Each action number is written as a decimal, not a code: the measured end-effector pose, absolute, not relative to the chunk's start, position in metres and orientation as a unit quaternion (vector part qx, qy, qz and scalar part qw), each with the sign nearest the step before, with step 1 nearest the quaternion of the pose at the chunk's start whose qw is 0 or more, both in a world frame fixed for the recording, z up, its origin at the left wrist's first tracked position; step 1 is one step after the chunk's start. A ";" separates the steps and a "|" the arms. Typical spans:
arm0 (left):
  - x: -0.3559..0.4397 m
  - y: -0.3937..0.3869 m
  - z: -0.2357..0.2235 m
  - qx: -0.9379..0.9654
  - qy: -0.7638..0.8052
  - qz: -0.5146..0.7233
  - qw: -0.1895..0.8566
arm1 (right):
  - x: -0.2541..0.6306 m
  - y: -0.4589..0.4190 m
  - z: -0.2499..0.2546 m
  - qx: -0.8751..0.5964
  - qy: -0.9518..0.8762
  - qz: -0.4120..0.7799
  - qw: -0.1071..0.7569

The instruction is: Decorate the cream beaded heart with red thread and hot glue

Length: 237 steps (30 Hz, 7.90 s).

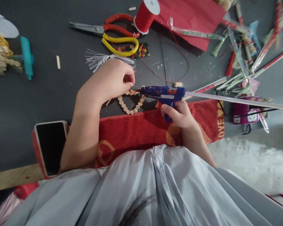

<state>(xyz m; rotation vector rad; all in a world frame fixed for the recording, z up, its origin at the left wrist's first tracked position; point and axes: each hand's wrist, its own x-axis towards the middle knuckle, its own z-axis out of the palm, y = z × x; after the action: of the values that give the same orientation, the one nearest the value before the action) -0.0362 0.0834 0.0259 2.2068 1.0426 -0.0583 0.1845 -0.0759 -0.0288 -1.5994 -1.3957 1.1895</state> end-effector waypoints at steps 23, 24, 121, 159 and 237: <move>-0.028 0.079 0.028 0.834 0.385 0.022 0.394 | 0.187 -0.074 -0.025 -0.607 -0.581 0.451 0.301; -0.027 0.079 0.028 0.832 0.384 0.020 0.400 | 0.187 -0.073 -0.025 -0.605 -0.583 0.450 0.303; -0.033 0.091 -0.002 0.851 0.373 0.031 0.367 | 0.186 -0.073 -0.028 -0.614 -0.576 0.441 0.311; -0.032 0.089 0.001 0.857 0.379 0.021 0.349 | 0.186 -0.074 -0.027 -0.608 -0.567 0.454 0.319; -0.047 0.046 0.076 0.853 0.485 -0.027 0.192 | 0.238 -0.088 0.005 -0.694 -0.563 0.300 0.334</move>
<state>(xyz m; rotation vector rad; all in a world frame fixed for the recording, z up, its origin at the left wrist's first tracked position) -0.0469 0.0457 0.0761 2.3944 1.3603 -0.0746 0.2383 -0.0881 0.0046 -1.8132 -1.4692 0.7828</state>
